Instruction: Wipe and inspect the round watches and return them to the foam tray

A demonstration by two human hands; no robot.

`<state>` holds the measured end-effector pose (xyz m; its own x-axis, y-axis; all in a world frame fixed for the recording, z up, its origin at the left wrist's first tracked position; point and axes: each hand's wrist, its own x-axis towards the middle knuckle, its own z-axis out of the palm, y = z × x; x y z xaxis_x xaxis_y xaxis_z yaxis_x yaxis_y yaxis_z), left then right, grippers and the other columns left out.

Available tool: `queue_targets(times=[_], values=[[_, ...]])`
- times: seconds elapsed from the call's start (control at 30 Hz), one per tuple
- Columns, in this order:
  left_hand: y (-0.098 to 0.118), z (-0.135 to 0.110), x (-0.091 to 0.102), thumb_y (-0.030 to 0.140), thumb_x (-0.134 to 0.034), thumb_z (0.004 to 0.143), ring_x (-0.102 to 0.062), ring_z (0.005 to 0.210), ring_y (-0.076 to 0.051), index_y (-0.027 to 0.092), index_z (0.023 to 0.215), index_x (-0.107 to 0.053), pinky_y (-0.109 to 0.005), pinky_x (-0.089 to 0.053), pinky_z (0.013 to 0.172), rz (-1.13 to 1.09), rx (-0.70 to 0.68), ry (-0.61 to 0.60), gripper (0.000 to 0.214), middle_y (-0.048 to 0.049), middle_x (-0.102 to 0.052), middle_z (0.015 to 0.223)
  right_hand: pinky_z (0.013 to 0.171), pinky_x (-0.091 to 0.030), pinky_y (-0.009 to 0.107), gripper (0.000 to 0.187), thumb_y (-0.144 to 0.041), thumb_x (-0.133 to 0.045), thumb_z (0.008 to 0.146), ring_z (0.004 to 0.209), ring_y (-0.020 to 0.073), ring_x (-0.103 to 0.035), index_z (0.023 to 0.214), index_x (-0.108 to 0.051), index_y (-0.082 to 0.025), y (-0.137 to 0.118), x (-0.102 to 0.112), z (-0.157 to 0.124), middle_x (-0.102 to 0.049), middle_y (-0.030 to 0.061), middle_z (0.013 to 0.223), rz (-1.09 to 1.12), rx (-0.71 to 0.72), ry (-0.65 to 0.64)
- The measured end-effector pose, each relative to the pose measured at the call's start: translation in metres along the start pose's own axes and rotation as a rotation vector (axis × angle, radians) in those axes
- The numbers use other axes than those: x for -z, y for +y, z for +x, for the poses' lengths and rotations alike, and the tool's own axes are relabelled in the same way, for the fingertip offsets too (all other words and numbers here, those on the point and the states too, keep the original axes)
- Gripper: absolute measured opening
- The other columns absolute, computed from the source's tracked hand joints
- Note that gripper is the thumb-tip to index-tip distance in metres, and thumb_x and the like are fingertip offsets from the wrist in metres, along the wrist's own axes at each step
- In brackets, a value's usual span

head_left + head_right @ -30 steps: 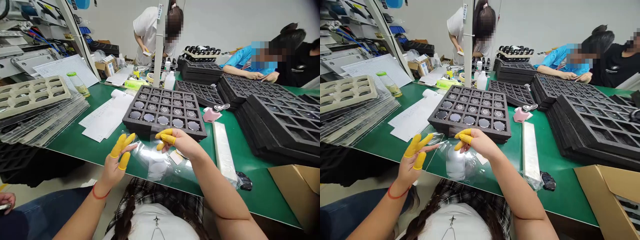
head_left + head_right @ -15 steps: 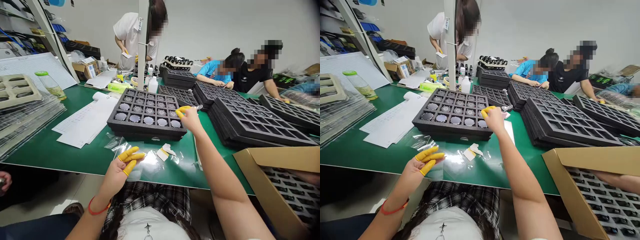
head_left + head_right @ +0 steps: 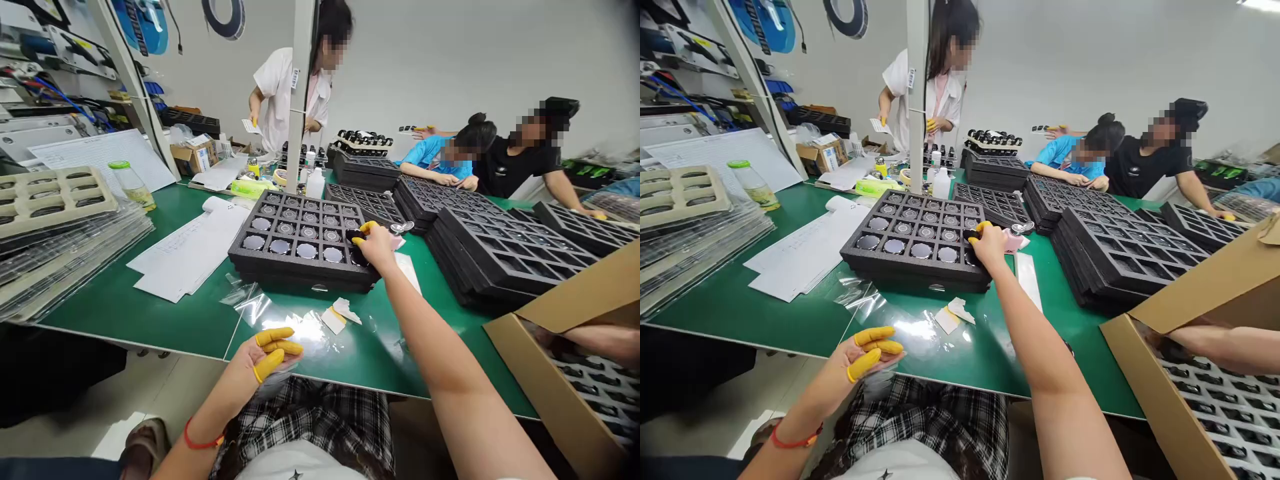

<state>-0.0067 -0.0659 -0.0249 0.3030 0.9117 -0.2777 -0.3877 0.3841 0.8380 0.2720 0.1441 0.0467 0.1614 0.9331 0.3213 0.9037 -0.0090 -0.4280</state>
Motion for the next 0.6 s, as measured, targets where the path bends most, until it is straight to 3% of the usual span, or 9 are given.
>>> queue_targets(times=[0.07,0.13,0.23,0.3,0.4,0.5,0.6], values=[[-0.003,0.015,-0.001,0.038,-0.082,0.07,-0.073,0.096,-0.027,0.015,0.104,-0.068,-0.043,-0.053,0.098,0.047,0.012,-0.057,0.043,-0.0123,-0.076,0.101,0.1,-0.035,0.051,0.028,-0.021,-0.058,0.084,0.115,0.0315,-0.05,0.112,-0.06,-0.014,-0.011,0.009,-0.025,-0.063,0.0155,0.112,0.069,0.067,0.065],[-0.005,0.027,-0.002,0.044,-0.078,0.074,-0.072,0.097,-0.027,0.017,0.112,-0.064,-0.044,-0.052,0.098,0.077,0.009,-0.145,0.049,-0.0125,-0.074,0.105,0.094,-0.043,0.042,0.032,-0.024,-0.058,0.086,0.105,0.026,-0.056,0.117,-0.057,-0.017,-0.022,0.013,-0.064,-0.064,0.0124,0.112,0.159,0.159,0.054],[-0.006,0.04,-0.004,0.056,-0.076,0.069,-0.069,0.102,-0.029,0.021,0.131,-0.049,-0.047,-0.049,0.099,0.049,-0.011,-0.332,0.076,-0.0123,-0.072,0.106,0.076,-0.051,0.03,0.014,-0.023,-0.063,0.082,0.084,0.0176,-0.063,0.096,-0.063,-0.027,-0.035,0.006,-0.132,-0.069,0.0016,0.096,0.295,0.352,-0.119],[-0.007,0.044,-0.004,0.057,-0.079,0.066,-0.065,0.108,-0.03,0.022,0.137,-0.041,-0.047,-0.049,0.098,0.038,-0.002,-0.424,0.088,-0.0135,-0.067,0.117,0.073,-0.05,0.032,0.018,-0.014,-0.058,0.086,0.082,0.0179,-0.063,0.096,-0.061,-0.028,-0.039,-0.004,-0.169,-0.071,0.0016,0.09,0.479,0.619,-0.266],[-0.013,0.045,-0.003,0.037,-0.08,0.071,-0.06,0.112,-0.026,0.027,0.135,-0.044,-0.038,-0.051,0.093,0.122,0.058,-0.391,0.074,-0.0104,-0.057,0.129,0.073,-0.051,0.036,0.024,-0.01,-0.052,0.09,0.085,0.019,-0.063,0.101,-0.058,-0.029,-0.038,-0.014,-0.199,-0.072,0.0036,0.098,0.525,0.772,-0.296],[-0.021,0.044,0.0,0.02,-0.077,0.073,-0.06,0.108,-0.021,0.028,0.129,-0.046,-0.031,-0.051,0.089,0.204,0.103,-0.274,0.064,-0.0053,-0.059,0.122,0.078,-0.053,0.04,0.036,-0.002,-0.044,0.088,0.091,0.0209,-0.06,0.107,-0.057,-0.03,-0.035,-0.017,-0.204,-0.07,0.004,0.107,0.474,0.745,-0.371],[-0.027,0.043,0.001,0.017,-0.075,0.073,-0.063,0.102,-0.019,0.028,0.126,-0.046,-0.03,-0.051,0.087,0.23,0.099,-0.207,0.061,-0.004,-0.06,0.118,0.079,-0.055,0.04,0.044,0.001,-0.041,0.085,0.091,0.0212,-0.059,0.114,-0.053,-0.031,-0.032,-0.018,-0.204,-0.068,0.0045,0.105,0.52,0.667,-0.415]])
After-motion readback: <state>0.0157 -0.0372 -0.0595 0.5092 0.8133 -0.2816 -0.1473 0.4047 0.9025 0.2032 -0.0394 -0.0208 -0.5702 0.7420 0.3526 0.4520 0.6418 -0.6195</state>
